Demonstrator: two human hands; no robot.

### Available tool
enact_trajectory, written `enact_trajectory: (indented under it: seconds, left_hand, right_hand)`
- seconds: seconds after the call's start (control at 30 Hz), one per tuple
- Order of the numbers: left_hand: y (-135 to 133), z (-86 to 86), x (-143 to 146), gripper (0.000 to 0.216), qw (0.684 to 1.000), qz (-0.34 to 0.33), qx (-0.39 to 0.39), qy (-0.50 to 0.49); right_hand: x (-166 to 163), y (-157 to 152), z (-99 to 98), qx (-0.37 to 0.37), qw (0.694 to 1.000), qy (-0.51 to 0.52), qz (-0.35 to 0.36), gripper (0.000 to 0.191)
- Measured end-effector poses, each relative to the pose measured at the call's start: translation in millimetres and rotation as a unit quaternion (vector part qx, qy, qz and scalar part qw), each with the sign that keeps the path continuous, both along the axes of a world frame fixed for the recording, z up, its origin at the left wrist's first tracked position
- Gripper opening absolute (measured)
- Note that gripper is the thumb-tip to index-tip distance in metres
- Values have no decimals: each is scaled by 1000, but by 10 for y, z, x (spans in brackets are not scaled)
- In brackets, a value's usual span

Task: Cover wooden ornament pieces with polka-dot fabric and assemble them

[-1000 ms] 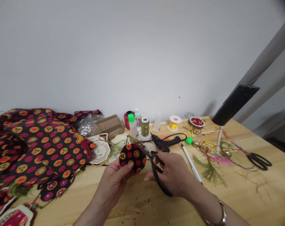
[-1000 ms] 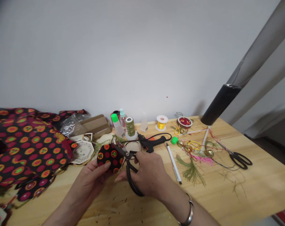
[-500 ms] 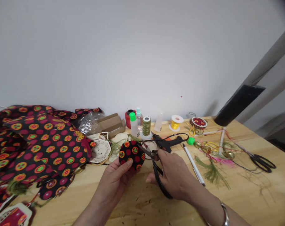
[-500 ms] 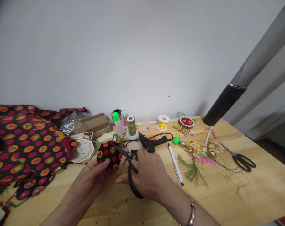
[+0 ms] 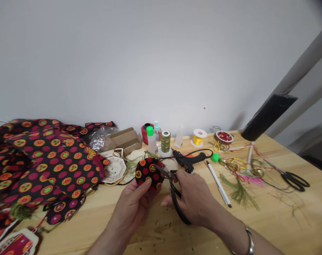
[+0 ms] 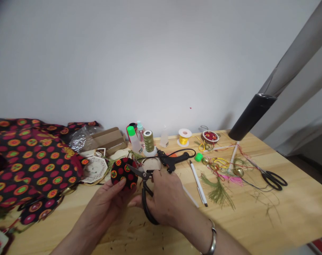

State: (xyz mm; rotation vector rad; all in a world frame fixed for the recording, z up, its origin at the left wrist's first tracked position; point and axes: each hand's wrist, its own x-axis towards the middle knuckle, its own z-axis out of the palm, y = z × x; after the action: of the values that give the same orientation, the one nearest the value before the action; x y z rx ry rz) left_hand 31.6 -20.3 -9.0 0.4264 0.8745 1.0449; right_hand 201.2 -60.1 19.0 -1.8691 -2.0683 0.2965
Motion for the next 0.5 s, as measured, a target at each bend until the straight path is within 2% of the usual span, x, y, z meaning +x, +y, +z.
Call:
enact_trajectory:
  seconds: [0.2,0.5]
  left_hand:
    - [-13,1,5,18,1000,-3,6,1]
    - [5,4,14,19,1000,11,18,2]
  right_hand:
    - [-6,-4,6,11,1000,-7,0,50]
    - [0,-9,21,-15,1000,1,2,51]
